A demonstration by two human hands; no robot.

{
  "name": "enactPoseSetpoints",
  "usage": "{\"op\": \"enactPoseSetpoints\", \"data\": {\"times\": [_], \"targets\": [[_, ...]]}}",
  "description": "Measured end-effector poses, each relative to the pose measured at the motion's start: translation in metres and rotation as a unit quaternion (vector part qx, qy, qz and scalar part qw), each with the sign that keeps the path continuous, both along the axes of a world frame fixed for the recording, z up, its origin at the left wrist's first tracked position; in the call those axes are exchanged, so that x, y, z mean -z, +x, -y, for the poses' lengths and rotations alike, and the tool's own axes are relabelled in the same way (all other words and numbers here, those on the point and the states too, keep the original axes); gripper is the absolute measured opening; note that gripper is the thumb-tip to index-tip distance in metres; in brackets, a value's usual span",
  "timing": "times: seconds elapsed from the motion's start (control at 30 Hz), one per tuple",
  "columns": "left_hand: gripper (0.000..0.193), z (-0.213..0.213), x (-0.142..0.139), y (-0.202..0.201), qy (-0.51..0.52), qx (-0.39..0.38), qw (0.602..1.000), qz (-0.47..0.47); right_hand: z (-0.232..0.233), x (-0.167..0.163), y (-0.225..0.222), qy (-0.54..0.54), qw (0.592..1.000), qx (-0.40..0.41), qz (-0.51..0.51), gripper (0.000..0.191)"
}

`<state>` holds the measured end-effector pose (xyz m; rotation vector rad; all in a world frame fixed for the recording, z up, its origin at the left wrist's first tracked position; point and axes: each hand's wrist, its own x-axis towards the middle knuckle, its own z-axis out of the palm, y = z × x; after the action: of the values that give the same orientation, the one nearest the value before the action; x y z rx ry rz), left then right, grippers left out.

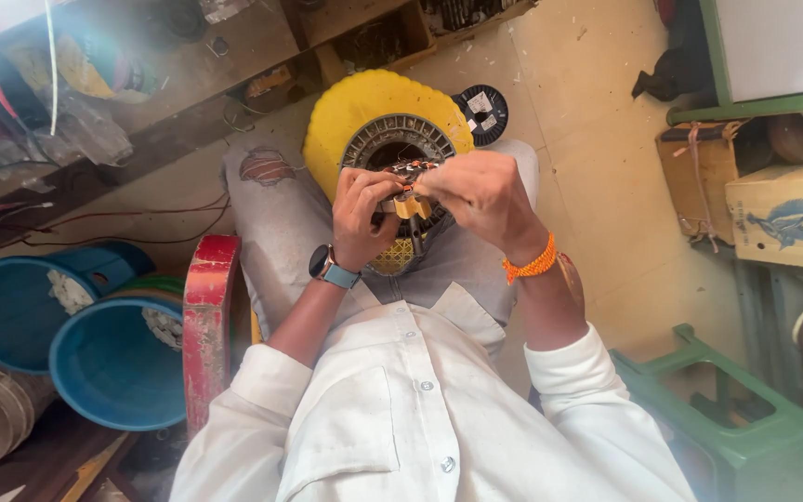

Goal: The person sits with a small electric motor armature on their lap and works on its commutator and windings, picking at components by hand, using a green-handled screwdriver on the assembly, and reaching to a workbench for pliers and wire before continuing to work on the part.

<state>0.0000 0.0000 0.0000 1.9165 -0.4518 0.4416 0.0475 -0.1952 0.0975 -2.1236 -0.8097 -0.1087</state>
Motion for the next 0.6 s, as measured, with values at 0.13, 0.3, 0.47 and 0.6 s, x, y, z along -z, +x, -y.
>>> {"op": "enactPoseSetpoints", "data": {"times": [0.13,0.3,0.47,0.6], "targets": [[0.048,0.006,-0.008,0.001,-0.008,0.009,1.0,0.0,0.0,0.009,0.019,-0.051,0.998,0.038,-0.007,0.009],[0.048,-0.025,-0.018,0.007,-0.001,0.05,0.998,-0.039,-0.033,0.015,0.053,-0.082,0.996,0.022,0.007,0.01],[0.06,-0.046,-0.028,0.016,-0.301,0.179,0.886,-0.303,-0.042,0.016,0.062,-0.11,0.993,-0.04,0.02,0.01],[0.06,-0.037,-0.028,0.027,-0.405,0.167,0.783,-0.441,-0.041,-0.001,0.06,-0.106,0.991,-0.061,0.05,0.008]]}}
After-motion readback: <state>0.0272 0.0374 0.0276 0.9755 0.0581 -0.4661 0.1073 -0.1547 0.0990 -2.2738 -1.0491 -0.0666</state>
